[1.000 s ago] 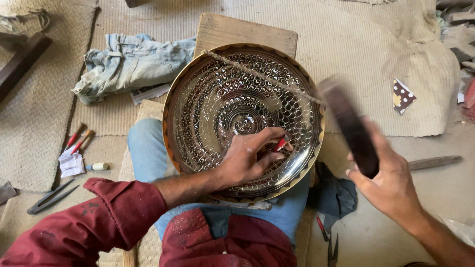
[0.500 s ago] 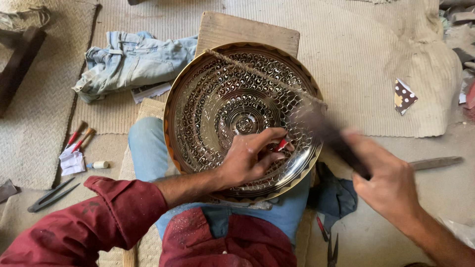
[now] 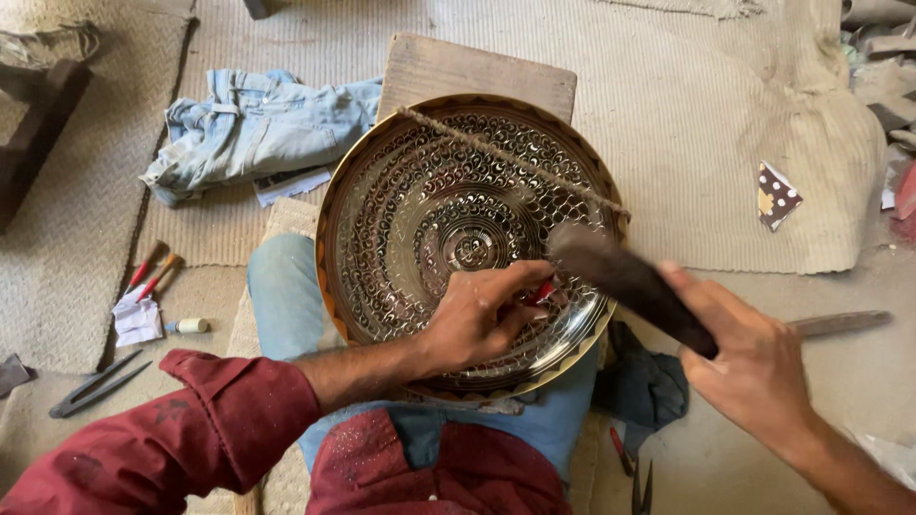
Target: The person sits on the floor with a large decorated brass tray on their lap and engraves ornamental patterns into it. They hold a red-handled punch against the tray surface with one hand and repeatedly strike it with a wooden mallet held in the other hand, repositioning the punch to work new spots across the tray.
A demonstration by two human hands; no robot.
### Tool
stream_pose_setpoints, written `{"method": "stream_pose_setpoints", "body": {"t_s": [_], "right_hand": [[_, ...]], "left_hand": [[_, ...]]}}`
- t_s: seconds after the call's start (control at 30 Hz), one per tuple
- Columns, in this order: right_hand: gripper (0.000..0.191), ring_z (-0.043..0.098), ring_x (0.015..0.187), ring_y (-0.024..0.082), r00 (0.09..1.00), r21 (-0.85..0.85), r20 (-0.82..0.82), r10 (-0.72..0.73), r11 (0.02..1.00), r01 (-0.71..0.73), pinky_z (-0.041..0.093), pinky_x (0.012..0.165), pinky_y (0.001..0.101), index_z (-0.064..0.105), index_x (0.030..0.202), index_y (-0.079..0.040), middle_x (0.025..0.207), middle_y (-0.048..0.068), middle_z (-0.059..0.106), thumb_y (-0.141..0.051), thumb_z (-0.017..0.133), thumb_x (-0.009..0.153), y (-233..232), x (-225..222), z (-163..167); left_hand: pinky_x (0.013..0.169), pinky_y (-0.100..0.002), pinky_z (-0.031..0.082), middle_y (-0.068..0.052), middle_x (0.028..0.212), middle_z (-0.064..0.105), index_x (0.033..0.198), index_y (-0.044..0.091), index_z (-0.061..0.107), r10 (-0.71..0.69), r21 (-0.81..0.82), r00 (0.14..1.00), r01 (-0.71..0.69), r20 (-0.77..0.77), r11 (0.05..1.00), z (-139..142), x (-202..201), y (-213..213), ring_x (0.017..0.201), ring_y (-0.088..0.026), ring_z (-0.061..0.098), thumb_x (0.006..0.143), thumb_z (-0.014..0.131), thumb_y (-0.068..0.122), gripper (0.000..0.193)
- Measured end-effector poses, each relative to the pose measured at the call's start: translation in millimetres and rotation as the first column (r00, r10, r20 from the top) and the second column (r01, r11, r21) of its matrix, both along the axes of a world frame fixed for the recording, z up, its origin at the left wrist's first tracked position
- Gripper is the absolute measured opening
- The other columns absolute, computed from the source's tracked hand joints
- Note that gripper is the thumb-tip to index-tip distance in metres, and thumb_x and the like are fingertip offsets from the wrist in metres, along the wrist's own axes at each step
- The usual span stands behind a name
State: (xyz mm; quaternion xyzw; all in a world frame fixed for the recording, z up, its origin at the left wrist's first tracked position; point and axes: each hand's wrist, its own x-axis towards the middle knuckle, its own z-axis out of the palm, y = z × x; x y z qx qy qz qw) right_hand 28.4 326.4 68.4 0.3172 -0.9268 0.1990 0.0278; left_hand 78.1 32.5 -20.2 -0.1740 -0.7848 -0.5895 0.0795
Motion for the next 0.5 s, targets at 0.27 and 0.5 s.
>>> {"method": "stream_pose_setpoints", "body": {"t_s": [0.27, 0.5], "right_hand": [[0.092, 0.075, 0.084, 0.025, 0.931, 0.082, 0.266, -0.251, 0.968, 0.238, 0.059, 0.075, 0.0355, 0.043, 0.154, -0.016, 0.110, 0.012, 0.075, 0.000, 0.077, 0.070, 7.0, 3.9, -18.6], [0.081, 0.070, 0.089, 0.018, 0.919, -0.490, 0.195, -0.343, 0.778, 0.394, 0.062, 0.085, 0.0314, 0.040, 0.158, -0.005, 0.101, 0.005, 0.069, -0.016, 0.081, 0.089, 39.2, 27.2, -123.5]], "left_hand": [[0.089, -0.034, 0.067, -0.011, 0.117, 0.074, 0.132, 0.007, 0.057, -0.006, 0.189, 1.000, 0.008, -0.013, 0.982, 10.4, -2.4, 0.2, 0.107, -0.024, 0.077, 0.096, 0.069, -0.002, 0.039], [0.084, -0.035, 0.071, -0.016, 0.124, 0.065, 0.138, 0.005, 0.043, 0.623, 0.424, 0.763, -0.514, -0.173, 0.746, 7.8, 33.9, -87.1, 0.109, -0.024, 0.073, 0.104, 0.064, -0.014, 0.045]]}}
